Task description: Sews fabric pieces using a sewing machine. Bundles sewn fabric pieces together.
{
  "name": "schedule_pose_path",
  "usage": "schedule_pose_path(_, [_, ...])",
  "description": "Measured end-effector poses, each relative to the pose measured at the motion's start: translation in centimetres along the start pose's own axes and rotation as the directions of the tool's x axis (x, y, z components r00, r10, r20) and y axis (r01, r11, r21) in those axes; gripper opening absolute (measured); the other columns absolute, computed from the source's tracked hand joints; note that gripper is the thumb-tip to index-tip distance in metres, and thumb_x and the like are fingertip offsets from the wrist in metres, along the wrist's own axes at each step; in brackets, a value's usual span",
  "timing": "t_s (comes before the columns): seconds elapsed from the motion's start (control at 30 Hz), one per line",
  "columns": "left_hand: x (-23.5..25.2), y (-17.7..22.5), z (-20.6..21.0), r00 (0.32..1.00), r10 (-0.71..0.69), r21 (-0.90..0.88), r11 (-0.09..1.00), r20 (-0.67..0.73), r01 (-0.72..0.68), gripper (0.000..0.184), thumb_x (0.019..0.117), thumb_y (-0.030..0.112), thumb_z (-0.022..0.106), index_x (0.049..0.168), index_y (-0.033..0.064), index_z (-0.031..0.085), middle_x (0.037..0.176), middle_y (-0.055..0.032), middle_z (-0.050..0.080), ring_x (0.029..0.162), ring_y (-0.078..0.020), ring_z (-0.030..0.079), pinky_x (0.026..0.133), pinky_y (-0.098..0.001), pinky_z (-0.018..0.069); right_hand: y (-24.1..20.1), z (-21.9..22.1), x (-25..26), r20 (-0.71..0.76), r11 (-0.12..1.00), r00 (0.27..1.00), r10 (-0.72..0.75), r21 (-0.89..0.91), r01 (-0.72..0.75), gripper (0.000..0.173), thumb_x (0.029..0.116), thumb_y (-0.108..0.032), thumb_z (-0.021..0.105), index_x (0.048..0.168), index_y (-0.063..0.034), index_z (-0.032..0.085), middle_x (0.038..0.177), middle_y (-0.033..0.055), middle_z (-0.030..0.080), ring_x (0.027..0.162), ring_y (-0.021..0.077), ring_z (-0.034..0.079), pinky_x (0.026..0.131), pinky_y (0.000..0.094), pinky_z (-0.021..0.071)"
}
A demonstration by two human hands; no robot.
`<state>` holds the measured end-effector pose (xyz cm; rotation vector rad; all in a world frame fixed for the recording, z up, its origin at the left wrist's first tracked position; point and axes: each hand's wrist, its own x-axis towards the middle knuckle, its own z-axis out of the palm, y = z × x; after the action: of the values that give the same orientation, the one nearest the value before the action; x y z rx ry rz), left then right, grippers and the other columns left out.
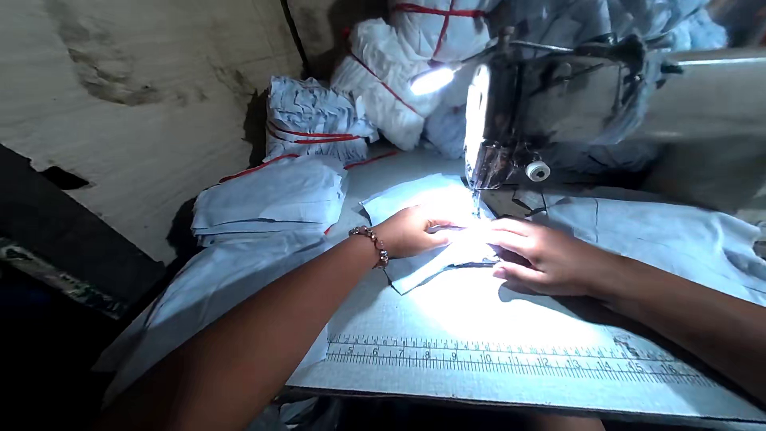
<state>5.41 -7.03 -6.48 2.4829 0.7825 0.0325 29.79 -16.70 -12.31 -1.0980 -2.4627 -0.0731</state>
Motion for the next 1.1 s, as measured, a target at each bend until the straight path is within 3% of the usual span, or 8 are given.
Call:
schedule_pose_path(0.23, [2.0,0.3,0.2,0.991,-0.110,0.174,0.977,-0.075,0.122,0.030,0.1007,0.033,0.063,0.127,0.0210,0.072,0.141,-0.0019,0.061,0.132,-0.0315,0.051,0.100,-0.0581,0.0431,2.1,-0.7,0.7,0.046,0.996,0.996,0.074,-0.062,-0.071,0.055,0.0957,-0.055,0.054,0.119,-0.0085,0.072,0.120,0.0073,0.070,0.117,0.0229,0.065,0.100,0.0441,0.0527])
schedule_pose_path(0.33, [2.4,0.5,0.5,0.984,-0.119,0.221,0.964,-0.131,0.146,0.030,0.0986,0.042,0.063,0.121,0.0244,0.074,0.134,-0.0034,0.064,0.125,-0.0318,0.054,0.093,-0.0580,0.0449,1.3,-0.3,1.1,-0.059,0.991,0.998,-0.034,-0.133,0.026,0.047,0.0963,-0.051,0.052,0.108,-0.0115,0.075,0.113,0.0054,0.070,0.111,0.0213,0.066,0.095,0.0424,0.0547])
schedule_pose_path(0.53, [2.4,0.7,-0.3,0.988,-0.046,0.218,0.973,-0.147,0.078,0.030,0.1023,0.034,0.061,0.118,0.0138,0.076,0.131,-0.0113,0.064,0.125,-0.0346,0.054,0.100,-0.0608,0.0383,-0.2,-0.1,1.2,0.053,0.998,0.998,-0.026,0.060,0.023,0.048,0.0991,-0.044,0.053,0.118,-0.0047,0.073,0.119,0.0100,0.069,0.111,0.0206,0.065,0.095,0.0355,0.0535])
schedule_pose_path(0.63, [1.9,-1.7,0.4,0.893,0.368,0.101,0.930,-0.261,-0.354,0.015,0.0920,0.010,0.069,0.101,0.0026,0.078,0.120,-0.0125,0.070,0.120,-0.0239,0.061,0.104,-0.0451,0.0463,0.7,0.1,0.9,0.032,0.998,0.999,0.002,0.060,-0.004,0.047,0.0972,-0.043,0.056,0.120,-0.0040,0.072,0.121,0.0095,0.069,0.109,0.0189,0.066,0.094,0.0340,0.0543])
schedule_pose_path(0.73, [1.1,-1.4,-0.3,0.969,0.232,-0.118,0.963,-0.084,-0.241,0.013,0.0971,0.006,0.064,0.100,0.0013,0.077,0.099,-0.0019,0.073,0.090,0.0027,0.062,0.083,-0.0180,0.0499,1.1,0.3,0.8,-0.007,0.999,1.000,0.003,0.043,-0.002,0.047,0.0956,-0.044,0.056,0.120,-0.0079,0.072,0.120,0.0059,0.069,0.108,0.0143,0.066,0.092,0.0309,0.0548])
schedule_pose_path(0.87, [1.4,-2.4,-0.3,0.958,0.271,-0.117,0.953,-0.092,-0.280,0.013,0.0958,0.007,0.065,0.097,0.0024,0.077,0.090,0.0003,0.072,0.078,0.0059,0.058,0.073,-0.0140,0.0472,1.3,0.3,0.7,-0.025,0.999,0.998,0.051,-0.007,-0.051,0.053,0.0953,-0.051,0.052,0.116,-0.0064,0.072,0.116,0.0083,0.069,0.108,0.0183,0.066,0.089,0.0351,0.0556])
schedule_pose_path(0.97, [1.6,-2.5,-0.1,0.956,0.271,-0.084,0.956,-0.108,-0.281,0.014,0.0962,0.006,0.065,0.099,0.0023,0.078,0.093,-0.0016,0.073,0.080,0.0045,0.059,0.075,-0.0152,0.0481,1.2,0.2,0.5,0.007,0.986,0.987,0.162,-0.052,-0.161,0.063,0.0943,-0.058,0.050,0.120,-0.0044,0.072,0.123,0.0116,0.069,0.118,0.0278,0.064,0.097,0.0478,0.0531])
schedule_pose_path(1.1, [1.6,-2.2,-0.2,0.966,0.240,-0.060,0.967,-0.099,-0.247,0.015,0.0974,0.006,0.064,0.103,0.0008,0.077,0.107,-0.0056,0.074,0.092,0.0010,0.063,0.084,-0.0174,0.0501,0.6,0.5,0.5,-0.021,0.980,0.989,0.147,-0.133,-0.149,0.064,0.0958,-0.058,0.048,0.124,-0.0056,0.071,0.127,0.0111,0.068,0.120,0.0279,0.064,0.099,0.0478,0.0523])
